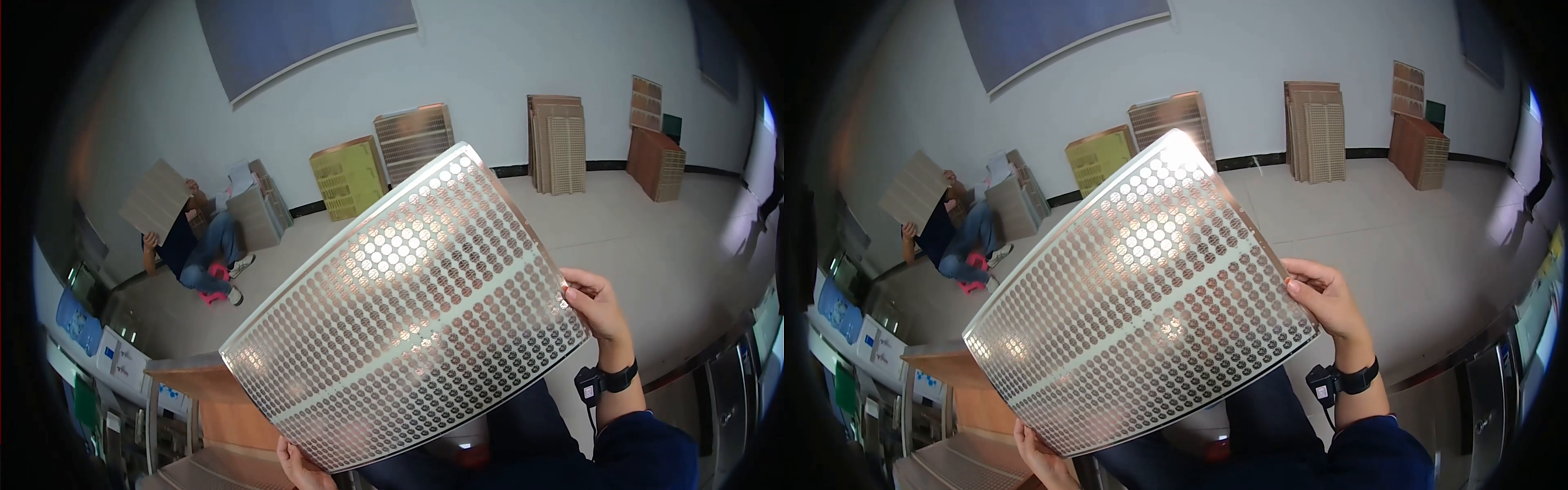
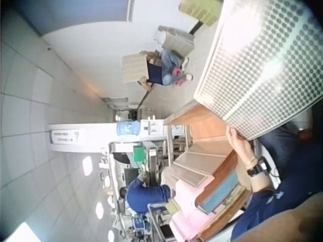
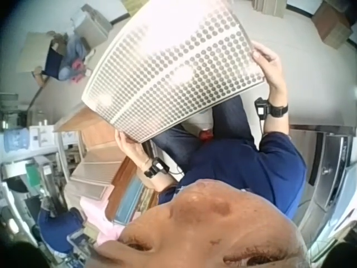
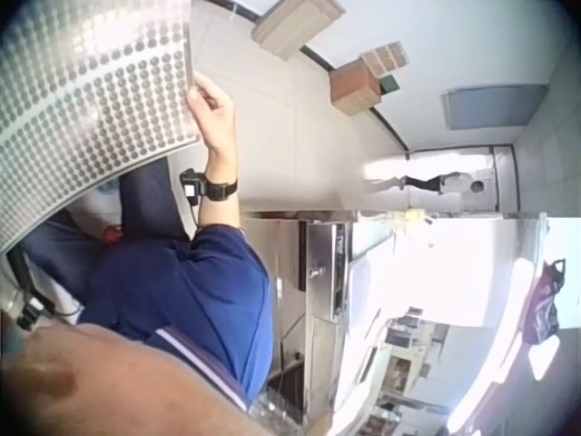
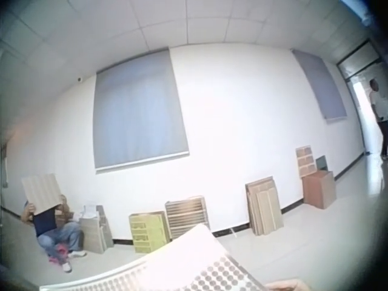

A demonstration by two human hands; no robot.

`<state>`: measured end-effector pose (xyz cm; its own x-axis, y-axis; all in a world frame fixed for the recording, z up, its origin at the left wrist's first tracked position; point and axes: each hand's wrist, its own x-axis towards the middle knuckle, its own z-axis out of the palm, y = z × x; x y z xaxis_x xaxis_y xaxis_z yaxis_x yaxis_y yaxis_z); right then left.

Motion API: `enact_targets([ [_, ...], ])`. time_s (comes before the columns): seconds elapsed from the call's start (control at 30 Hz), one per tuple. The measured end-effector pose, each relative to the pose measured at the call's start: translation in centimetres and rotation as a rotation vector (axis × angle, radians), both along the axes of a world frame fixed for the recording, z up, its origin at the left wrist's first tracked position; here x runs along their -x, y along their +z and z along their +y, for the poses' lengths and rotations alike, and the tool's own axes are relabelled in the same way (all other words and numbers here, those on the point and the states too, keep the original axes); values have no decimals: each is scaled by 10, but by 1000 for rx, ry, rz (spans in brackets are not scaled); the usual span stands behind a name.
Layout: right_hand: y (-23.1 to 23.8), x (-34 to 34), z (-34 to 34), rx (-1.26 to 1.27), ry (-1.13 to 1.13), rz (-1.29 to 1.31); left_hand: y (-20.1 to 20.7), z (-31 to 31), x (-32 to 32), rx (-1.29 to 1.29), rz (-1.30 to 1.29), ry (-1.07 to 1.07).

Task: The recorder is inspecting large metallic mesh sheets by lifting them from a stack and holding them up to a light source.

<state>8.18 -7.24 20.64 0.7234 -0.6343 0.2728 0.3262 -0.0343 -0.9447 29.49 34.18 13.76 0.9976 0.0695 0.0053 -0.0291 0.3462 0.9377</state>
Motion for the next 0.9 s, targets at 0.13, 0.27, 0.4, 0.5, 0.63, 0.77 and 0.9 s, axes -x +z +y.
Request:
enact_targets([
  [0.13, -5, -11, 2, -16, -81, 14, -5, 10, 2, 84, -112, -76],
  [0.27, -7, -9, -9, 84, -142, 291, 2, 16, 7, 203, -89, -82],
  [0.4, -22, -7, -22, 26, -118, 344, 18, 9, 22, 230, -51, -134],
  [0.5, -55, -4, -44, 30, -203, 249, 30, 4, 33, 268, -6, -145],
  [0.63, -75, 0, -57, -19, -210, 151, 39, 2, 42, 311, 35, -185],
  [0.77, -80, 0, -57, -100, -211, 132, 37, 1, 42, 313, -35, -133],
  [0.9, -71, -11, -47, -80, -102, -7, 14, 9, 17, 152, -152, -21],
])
